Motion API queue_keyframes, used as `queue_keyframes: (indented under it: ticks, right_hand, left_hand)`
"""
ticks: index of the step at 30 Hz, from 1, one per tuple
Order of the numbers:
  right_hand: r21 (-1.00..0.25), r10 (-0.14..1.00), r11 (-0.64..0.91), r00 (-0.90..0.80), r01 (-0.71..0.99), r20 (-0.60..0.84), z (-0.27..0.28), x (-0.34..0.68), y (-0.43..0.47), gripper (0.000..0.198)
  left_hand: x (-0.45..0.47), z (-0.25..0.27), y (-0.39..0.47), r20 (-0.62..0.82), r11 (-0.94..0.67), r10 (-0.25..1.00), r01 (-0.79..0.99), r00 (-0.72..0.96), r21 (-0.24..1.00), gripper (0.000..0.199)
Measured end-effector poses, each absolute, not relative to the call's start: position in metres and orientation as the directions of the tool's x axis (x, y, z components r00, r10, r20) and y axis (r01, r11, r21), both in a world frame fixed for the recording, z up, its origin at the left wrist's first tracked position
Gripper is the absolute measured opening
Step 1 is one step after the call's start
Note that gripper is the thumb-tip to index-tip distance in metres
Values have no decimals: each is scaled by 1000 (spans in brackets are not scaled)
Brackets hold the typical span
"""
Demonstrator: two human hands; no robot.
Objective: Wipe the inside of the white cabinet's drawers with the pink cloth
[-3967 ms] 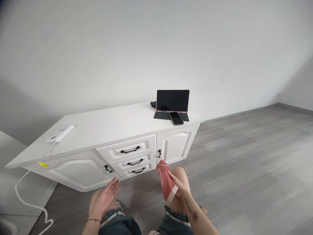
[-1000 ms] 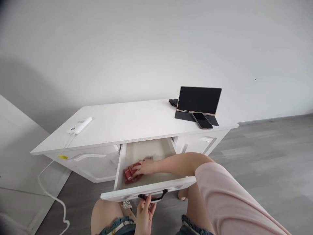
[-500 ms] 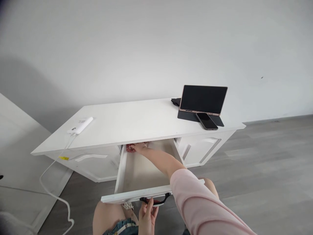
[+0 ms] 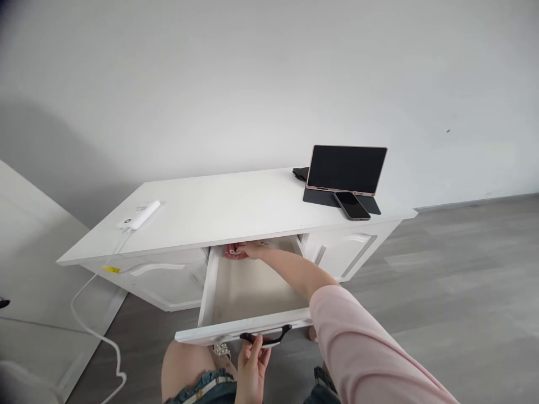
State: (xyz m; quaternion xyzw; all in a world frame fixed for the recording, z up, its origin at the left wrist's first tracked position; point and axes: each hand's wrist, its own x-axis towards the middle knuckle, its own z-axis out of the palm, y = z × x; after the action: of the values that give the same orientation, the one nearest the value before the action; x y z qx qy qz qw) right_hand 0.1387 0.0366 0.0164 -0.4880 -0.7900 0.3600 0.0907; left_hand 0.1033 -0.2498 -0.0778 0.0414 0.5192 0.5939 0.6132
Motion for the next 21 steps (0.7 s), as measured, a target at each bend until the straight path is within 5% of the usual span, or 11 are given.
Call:
queue_keyframes:
  ticks: [7, 16, 18, 21]
  right_hand:
    - [-602, 597, 509, -756, 615, -268, 7, 162, 14, 50]
    - [-525, 300, 733, -898, 432, -321, 1, 174, -45, 59]
    - [-586, 293, 683, -898, 436, -328, 2, 177, -55, 54]
    - [-597, 432, 538, -803, 595, -412, 3, 185, -64, 41]
  left_hand:
    - [106, -66, -249, -599, 283, 758, -697, -258, 659, 47]
    - [106, -60, -248, -574, 275, 785, -698, -235, 661, 42]
    - [105, -62, -249, -571, 277, 789, -697, -228, 661, 39]
    - [105, -64, -248, -585, 283, 776, -699, -236, 657, 39]
